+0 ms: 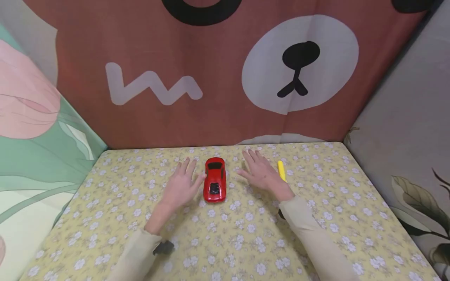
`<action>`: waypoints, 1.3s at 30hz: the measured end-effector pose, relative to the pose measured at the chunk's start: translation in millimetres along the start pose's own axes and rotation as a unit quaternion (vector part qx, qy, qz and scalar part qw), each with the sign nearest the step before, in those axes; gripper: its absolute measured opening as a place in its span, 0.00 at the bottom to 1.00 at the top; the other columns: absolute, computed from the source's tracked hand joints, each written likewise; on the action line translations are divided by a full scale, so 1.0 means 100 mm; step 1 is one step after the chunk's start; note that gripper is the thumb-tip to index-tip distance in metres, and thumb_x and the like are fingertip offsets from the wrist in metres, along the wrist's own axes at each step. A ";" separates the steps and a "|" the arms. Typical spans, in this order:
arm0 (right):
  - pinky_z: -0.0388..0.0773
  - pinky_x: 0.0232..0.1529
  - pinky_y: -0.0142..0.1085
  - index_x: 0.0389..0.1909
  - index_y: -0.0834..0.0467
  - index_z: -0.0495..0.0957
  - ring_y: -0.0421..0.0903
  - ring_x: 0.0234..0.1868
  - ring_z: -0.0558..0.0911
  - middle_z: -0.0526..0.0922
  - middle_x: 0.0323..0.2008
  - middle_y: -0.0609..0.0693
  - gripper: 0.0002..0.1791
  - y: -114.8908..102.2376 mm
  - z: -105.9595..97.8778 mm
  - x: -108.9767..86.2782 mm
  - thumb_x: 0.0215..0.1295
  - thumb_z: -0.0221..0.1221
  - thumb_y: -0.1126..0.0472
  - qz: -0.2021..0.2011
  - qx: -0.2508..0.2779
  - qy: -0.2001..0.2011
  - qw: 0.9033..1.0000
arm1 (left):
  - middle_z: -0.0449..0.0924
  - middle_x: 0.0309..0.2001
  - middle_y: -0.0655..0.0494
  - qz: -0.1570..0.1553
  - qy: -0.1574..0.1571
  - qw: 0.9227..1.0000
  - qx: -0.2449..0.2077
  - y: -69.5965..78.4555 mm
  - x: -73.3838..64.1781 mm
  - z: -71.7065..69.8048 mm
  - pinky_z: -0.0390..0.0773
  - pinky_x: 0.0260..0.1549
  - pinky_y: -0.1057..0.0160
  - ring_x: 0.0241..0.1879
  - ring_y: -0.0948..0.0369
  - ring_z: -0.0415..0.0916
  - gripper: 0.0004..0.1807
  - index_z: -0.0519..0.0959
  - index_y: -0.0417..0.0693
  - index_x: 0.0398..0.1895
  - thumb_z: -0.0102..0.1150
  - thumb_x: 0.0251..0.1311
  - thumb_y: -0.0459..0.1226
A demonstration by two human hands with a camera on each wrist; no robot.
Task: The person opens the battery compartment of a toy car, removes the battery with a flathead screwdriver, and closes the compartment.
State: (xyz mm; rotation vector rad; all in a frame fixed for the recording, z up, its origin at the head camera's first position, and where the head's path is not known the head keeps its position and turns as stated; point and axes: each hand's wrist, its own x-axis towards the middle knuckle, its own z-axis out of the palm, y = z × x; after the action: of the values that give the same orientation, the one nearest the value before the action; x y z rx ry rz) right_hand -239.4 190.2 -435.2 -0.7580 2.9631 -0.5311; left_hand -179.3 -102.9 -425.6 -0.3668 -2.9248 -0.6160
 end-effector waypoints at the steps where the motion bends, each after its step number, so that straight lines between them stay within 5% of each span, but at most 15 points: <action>1: 0.48 0.76 0.63 0.82 0.65 0.48 0.69 0.79 0.47 0.47 0.80 0.68 0.43 -0.02 0.00 0.03 0.80 0.52 0.44 -0.006 0.002 -0.005 1.000 | 0.58 0.76 0.31 0.006 0.005 1.000 -0.005 0.03 -0.01 0.02 0.67 0.67 0.35 0.73 0.30 0.57 0.40 0.63 0.38 0.78 0.47 0.77 0.59; 17: 0.58 0.74 0.61 0.82 0.63 0.51 0.64 0.80 0.53 0.52 0.80 0.65 0.44 -0.31 0.07 0.38 0.79 0.52 0.40 -0.023 0.036 -0.074 0.996 | 0.62 0.71 0.24 0.005 -0.058 0.997 -0.049 0.34 -0.10 0.22 0.81 0.55 0.43 0.65 0.35 0.71 0.42 0.64 0.28 0.74 0.59 0.73 0.53; 29: 0.59 0.73 0.62 0.82 0.57 0.56 0.63 0.79 0.56 0.54 0.80 0.64 0.40 -0.43 0.11 0.50 0.79 0.53 0.41 -0.038 0.067 -0.103 0.992 | 0.69 0.62 0.25 0.044 -0.025 0.997 -0.051 0.42 -0.11 0.35 0.84 0.29 0.60 0.38 0.49 0.80 0.42 0.67 0.25 0.69 0.69 0.66 0.50; 39: 0.60 0.73 0.60 0.82 0.56 0.56 0.60 0.78 0.58 0.57 0.79 0.60 0.42 -0.33 0.16 0.59 0.77 0.56 0.40 -0.060 0.105 -0.135 0.983 | 0.65 0.66 0.20 -0.006 -0.022 1.000 0.008 0.60 -0.14 0.41 0.88 0.33 0.52 0.47 0.38 0.81 0.48 0.66 0.24 0.70 0.70 0.63 0.55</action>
State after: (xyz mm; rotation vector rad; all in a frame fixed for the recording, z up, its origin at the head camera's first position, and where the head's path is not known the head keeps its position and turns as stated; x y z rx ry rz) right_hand -274.2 129.8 -436.2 -0.9087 2.5765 -0.6749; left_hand -153.6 -35.3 -442.3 -0.3659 -2.9737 -0.5939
